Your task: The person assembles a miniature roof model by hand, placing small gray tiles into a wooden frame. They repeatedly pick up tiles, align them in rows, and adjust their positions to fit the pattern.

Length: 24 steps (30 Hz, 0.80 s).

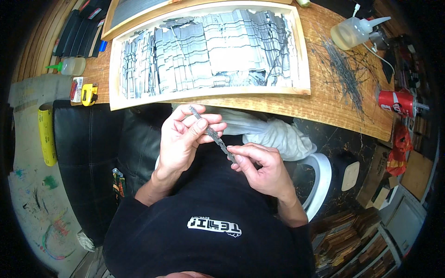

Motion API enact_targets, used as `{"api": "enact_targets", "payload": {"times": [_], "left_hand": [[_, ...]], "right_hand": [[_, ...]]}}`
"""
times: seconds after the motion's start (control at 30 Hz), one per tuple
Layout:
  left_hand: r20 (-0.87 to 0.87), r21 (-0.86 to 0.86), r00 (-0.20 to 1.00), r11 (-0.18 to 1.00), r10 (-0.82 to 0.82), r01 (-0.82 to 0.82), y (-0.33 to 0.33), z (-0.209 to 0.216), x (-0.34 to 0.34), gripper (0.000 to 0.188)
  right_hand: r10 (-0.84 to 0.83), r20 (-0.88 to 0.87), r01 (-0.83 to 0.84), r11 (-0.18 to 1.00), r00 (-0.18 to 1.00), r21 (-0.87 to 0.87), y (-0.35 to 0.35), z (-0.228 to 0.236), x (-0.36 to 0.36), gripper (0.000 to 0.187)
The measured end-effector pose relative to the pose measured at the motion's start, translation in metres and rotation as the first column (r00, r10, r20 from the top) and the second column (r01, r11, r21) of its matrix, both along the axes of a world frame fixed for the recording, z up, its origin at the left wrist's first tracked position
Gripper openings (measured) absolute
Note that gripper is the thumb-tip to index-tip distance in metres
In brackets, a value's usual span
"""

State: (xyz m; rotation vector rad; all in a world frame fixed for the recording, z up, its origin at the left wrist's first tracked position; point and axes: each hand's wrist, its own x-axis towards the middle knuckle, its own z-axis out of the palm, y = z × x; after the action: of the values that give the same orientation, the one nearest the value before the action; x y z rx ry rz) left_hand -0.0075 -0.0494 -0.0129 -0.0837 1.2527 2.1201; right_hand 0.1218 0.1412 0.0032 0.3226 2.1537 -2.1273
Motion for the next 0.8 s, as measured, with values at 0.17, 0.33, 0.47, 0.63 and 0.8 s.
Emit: {"api": "enact_targets", "payload": {"times": [0.17,0.33,0.47,0.63,0.8], "left_hand": [[0.019,-0.032,1.0,0.999,0.003,-0.003,0.002,0.005,0.001,0.03],[0.068,-0.007,0.997,1.0,-0.024,0.024,0.002,0.007,-0.003,0.032],[0.113,0.008,0.986,0.992,-0.124,0.123,0.001,0.003,-0.004,0.03],[0.246,0.12,0.959,0.986,-0.142,0.115,0.003,0.003,-0.001,0.027],[0.232,0.077,0.944,0.972,-0.236,0.224,0.005,0.003,-0.003,0.029]], "right_hand": [[0.066,-0.2,0.015,0.925,0.978,0.379,-0.002,0.008,-0.004,0.025],[0.078,-0.319,0.072,0.899,0.944,0.431,-0.005,0.004,-0.003,0.029],[0.119,-0.296,-0.043,0.967,0.948,0.252,0.001,0.0,-0.001,0.032],[0.123,-0.284,-0.087,0.987,0.951,0.136,0.005,-0.007,0.009,0.018],[0.109,-0.208,-0.1,0.994,0.972,0.052,0.004,-0.009,0.013,0.024]]}}
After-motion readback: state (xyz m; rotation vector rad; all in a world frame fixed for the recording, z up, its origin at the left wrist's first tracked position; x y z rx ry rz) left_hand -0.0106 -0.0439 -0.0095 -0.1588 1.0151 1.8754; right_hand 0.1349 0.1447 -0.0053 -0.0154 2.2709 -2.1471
